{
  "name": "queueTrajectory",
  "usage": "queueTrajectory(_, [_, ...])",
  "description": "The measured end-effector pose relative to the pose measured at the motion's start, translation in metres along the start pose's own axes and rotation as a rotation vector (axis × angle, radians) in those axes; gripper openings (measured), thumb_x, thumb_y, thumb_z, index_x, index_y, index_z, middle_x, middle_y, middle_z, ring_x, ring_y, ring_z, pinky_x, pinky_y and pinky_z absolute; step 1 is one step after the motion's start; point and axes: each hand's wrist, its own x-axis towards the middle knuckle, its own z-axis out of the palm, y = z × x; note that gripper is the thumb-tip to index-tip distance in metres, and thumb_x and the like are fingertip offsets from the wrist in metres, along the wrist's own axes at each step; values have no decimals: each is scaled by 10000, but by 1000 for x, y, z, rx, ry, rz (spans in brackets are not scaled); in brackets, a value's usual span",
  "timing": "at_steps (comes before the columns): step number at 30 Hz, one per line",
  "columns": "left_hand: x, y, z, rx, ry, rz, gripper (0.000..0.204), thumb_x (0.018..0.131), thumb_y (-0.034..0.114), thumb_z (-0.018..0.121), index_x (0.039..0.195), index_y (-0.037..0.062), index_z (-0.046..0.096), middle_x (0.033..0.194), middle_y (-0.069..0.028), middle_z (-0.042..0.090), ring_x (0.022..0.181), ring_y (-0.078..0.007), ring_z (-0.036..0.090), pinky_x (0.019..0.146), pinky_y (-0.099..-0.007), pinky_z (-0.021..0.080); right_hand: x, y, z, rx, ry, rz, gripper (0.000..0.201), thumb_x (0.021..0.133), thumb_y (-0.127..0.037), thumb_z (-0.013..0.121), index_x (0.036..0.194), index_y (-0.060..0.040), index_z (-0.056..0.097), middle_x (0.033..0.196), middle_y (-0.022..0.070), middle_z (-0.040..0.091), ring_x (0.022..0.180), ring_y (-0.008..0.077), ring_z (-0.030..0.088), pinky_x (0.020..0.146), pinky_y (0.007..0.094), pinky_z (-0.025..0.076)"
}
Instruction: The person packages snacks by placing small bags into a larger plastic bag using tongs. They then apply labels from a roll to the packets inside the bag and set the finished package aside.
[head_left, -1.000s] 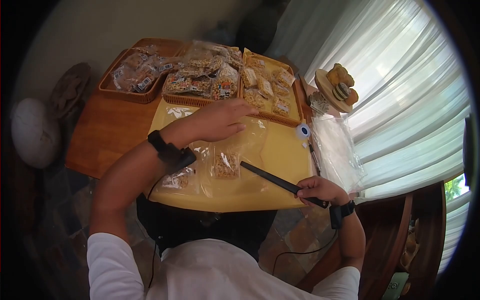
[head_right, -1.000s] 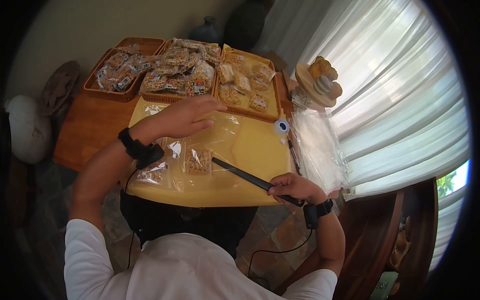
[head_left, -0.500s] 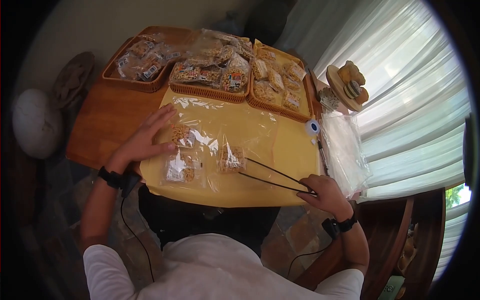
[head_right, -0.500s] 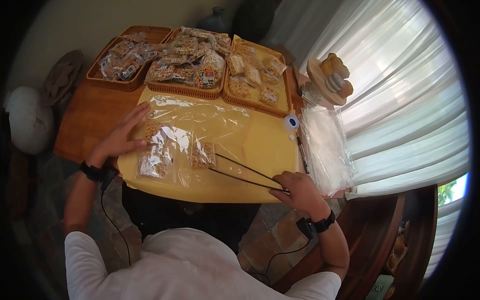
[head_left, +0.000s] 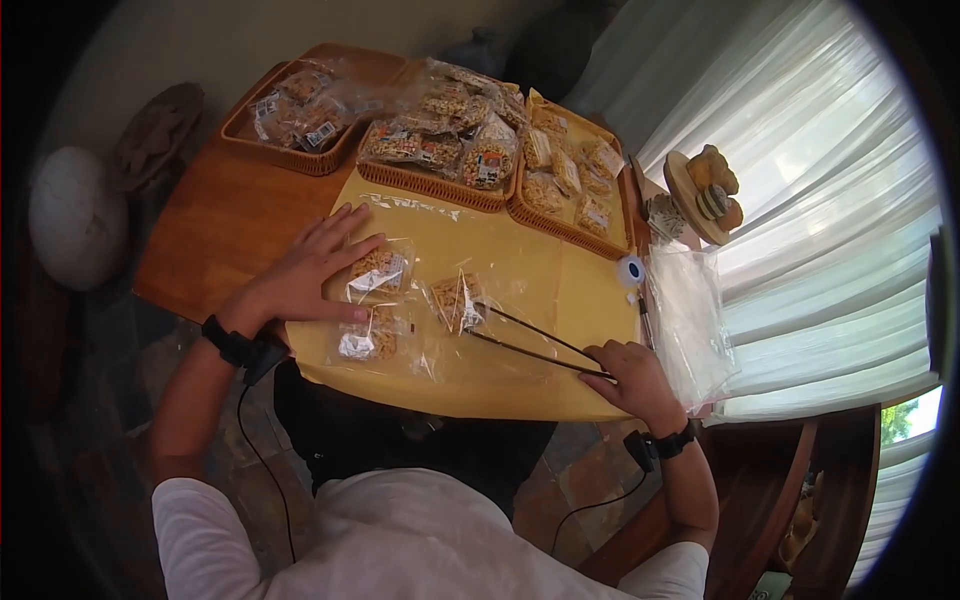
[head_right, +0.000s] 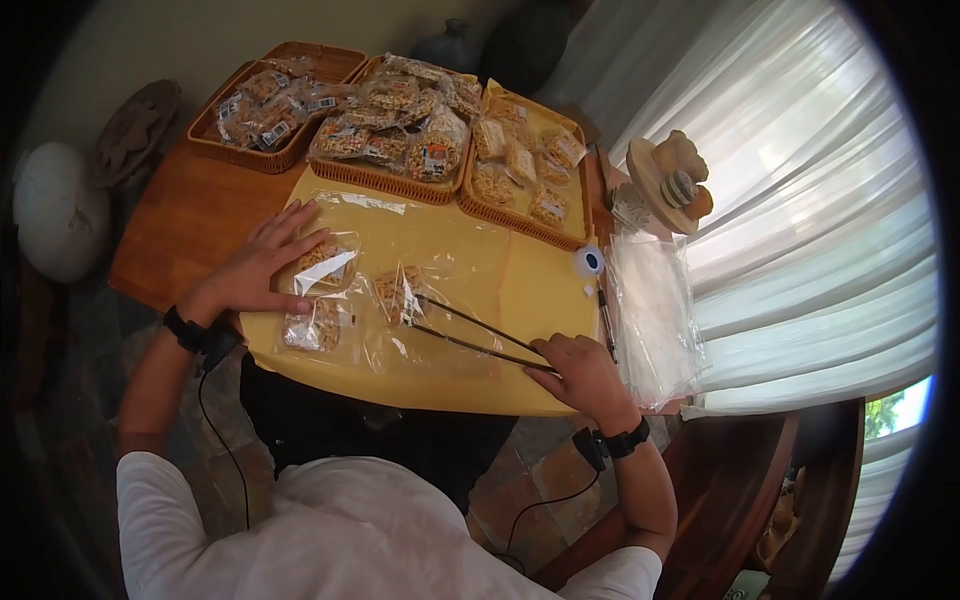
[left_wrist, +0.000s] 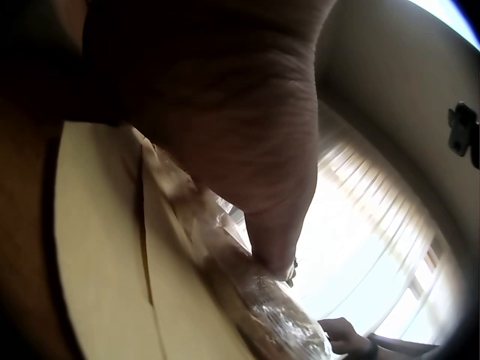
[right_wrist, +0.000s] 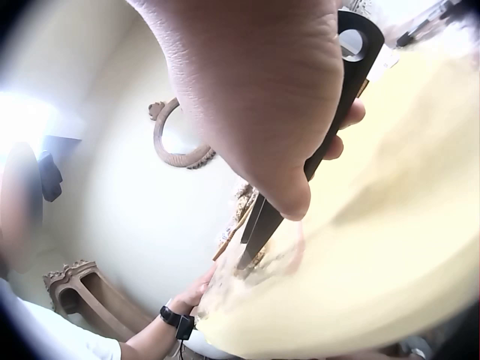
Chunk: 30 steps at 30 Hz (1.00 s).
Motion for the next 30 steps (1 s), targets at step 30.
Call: queueTrajectory(30, [-9, 11, -2, -16, -93, 35, 1136, 844, 698, 794, 1735, 170, 327, 1815, -173, 210, 1687, -374, 158, 1337, -618, 114, 52, 15, 17, 382, -68, 299, 360, 959, -311, 824, 1161, -16, 776, 988, 199, 780, 864, 380, 744, 795, 422, 575])
